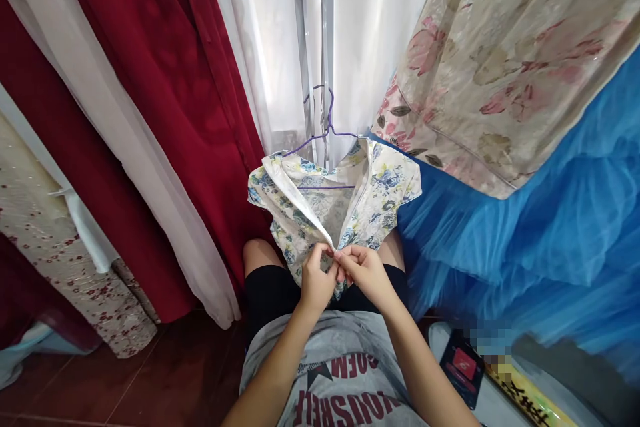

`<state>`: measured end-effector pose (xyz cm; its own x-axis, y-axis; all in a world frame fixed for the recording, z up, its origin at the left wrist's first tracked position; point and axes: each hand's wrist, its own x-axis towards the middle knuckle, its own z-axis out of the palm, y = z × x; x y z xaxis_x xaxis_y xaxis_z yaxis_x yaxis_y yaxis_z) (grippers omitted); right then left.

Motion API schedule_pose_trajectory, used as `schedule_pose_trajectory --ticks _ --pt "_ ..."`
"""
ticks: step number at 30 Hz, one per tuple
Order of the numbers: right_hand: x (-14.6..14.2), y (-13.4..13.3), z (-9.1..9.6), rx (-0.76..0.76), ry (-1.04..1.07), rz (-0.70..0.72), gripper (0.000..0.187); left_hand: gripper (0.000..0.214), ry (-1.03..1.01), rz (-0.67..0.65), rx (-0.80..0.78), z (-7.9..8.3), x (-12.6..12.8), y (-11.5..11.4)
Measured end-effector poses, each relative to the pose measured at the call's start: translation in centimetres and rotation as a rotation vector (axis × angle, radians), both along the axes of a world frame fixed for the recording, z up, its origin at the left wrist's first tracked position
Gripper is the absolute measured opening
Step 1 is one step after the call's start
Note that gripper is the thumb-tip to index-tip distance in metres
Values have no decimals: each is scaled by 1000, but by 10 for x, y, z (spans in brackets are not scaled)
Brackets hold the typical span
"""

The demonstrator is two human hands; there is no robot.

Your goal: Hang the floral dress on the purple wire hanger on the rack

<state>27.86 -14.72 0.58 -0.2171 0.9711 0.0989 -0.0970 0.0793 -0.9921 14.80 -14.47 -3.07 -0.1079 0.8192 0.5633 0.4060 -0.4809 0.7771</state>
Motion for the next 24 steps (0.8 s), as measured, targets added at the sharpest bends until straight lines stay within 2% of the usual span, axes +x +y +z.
schedule_pose_trajectory --ticks 3,6,9,14,17,19,21,23,24 --pt "4 3 4 -49 104 -20 37 12 40 -12 48 5 -3 0" --pt "8 15 22 -68 239 -57 38 12 122 -53 51 7 -6 0" --pt "7 38 55 5 298 -98 37 12 252 -78 20 12 -13 3" --pt "-4 89 125 98 383 -136 30 14 479 -76 -28 26 -27 10" --pt "-9 106 155 125 451 -164 22 16 592 -68 -101 26 -33 10" --pt "-11 108 164 155 452 -173 19 16 627 -78 -143 21 -35 12" --pt "-12 104 165 190 394 -148 20 14 595 -129 -160 20 -38 18" --pt "-13 97 160 227 309 -116 21 11 504 -198 -132 29 -40 27" --pt "-12 93 156 246 269 -111 22 9 445 -220 -92 39 -41 31"
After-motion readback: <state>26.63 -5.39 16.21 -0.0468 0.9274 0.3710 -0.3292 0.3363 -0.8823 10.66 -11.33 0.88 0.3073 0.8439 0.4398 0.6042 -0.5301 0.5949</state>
